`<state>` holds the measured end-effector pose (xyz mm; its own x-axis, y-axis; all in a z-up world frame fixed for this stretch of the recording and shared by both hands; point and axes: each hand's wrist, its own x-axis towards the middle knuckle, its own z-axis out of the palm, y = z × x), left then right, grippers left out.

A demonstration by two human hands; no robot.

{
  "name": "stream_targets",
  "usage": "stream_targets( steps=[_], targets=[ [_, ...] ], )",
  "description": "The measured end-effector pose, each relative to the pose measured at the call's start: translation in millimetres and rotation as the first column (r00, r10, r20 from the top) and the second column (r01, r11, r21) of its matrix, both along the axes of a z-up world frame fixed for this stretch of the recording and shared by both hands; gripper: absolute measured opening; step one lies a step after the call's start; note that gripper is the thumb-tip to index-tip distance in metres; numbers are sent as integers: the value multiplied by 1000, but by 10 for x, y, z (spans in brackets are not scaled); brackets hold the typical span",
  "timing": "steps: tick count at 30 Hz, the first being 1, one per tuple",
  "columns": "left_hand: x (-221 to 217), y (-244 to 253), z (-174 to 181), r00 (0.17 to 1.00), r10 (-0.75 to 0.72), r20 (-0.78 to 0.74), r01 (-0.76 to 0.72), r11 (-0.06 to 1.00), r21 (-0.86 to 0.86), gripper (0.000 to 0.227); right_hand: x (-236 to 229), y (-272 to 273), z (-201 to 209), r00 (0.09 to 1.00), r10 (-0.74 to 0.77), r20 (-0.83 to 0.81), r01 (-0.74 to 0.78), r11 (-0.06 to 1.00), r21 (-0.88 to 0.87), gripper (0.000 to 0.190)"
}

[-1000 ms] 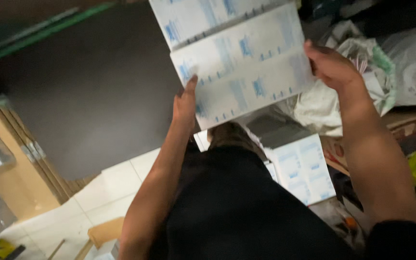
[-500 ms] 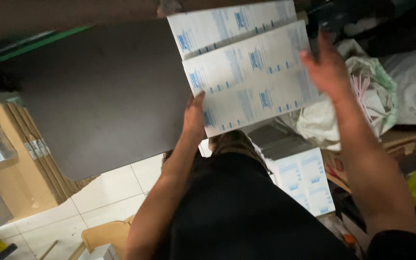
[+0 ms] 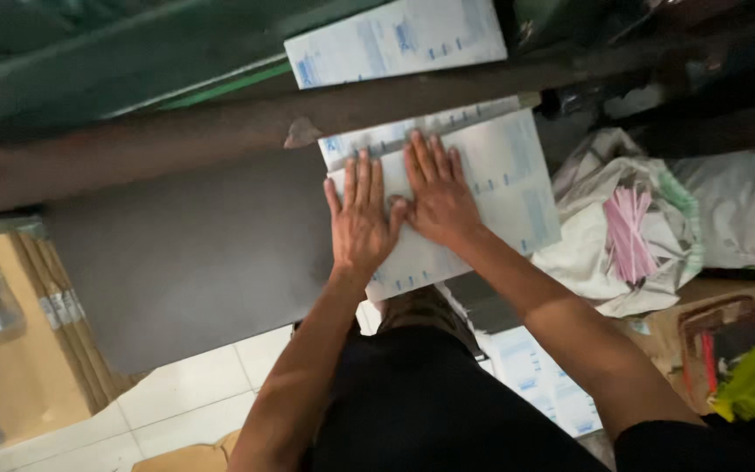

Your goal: The person repeatedly picks up stacks of white papers with blue printed text from the floor and a table, folds them in half by hand, and places them into a pile on the table. The person moves between different stacks of paper to continue the folding process.

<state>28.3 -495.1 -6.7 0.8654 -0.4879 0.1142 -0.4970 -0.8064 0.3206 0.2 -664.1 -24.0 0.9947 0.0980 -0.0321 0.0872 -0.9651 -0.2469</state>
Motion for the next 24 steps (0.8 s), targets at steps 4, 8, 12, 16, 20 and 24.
stream_targets(
  steps=[4, 8, 12, 16, 20, 24],
  targets=[
    [-12, 24, 67, 998, -9, -62, 15, 995, 94, 81, 5, -541, -121, 968, 113, 223, -89, 989, -116, 90],
    [73, -24, 50, 980, 3, -198, 26, 989, 142, 87, 48, -1274, 35, 989, 0, 146, 33, 974, -223, 73],
    [4, -20, -56, 986, -8, -168, 18, 998, 62, 88, 130, -1308, 260, 966, -115, -233, 92, 990, -105, 95],
    [-10, -16, 5, 972, 2, -236, 26, 993, 115, 91, 606, -681, 831, 926, 58, -373, -59, 998, 9, 83],
    [71, -23, 106, 978, -11, -208, 29, 996, 86, 89, 971, -559, 667, 798, 204, -567, -212, 976, 52, 84],
    [20, -23, 55, 977, 2, -214, 21, 995, 101, 88, 1013, -562, 534, 779, 215, -589, -223, 973, 60, 90]
  ],
)
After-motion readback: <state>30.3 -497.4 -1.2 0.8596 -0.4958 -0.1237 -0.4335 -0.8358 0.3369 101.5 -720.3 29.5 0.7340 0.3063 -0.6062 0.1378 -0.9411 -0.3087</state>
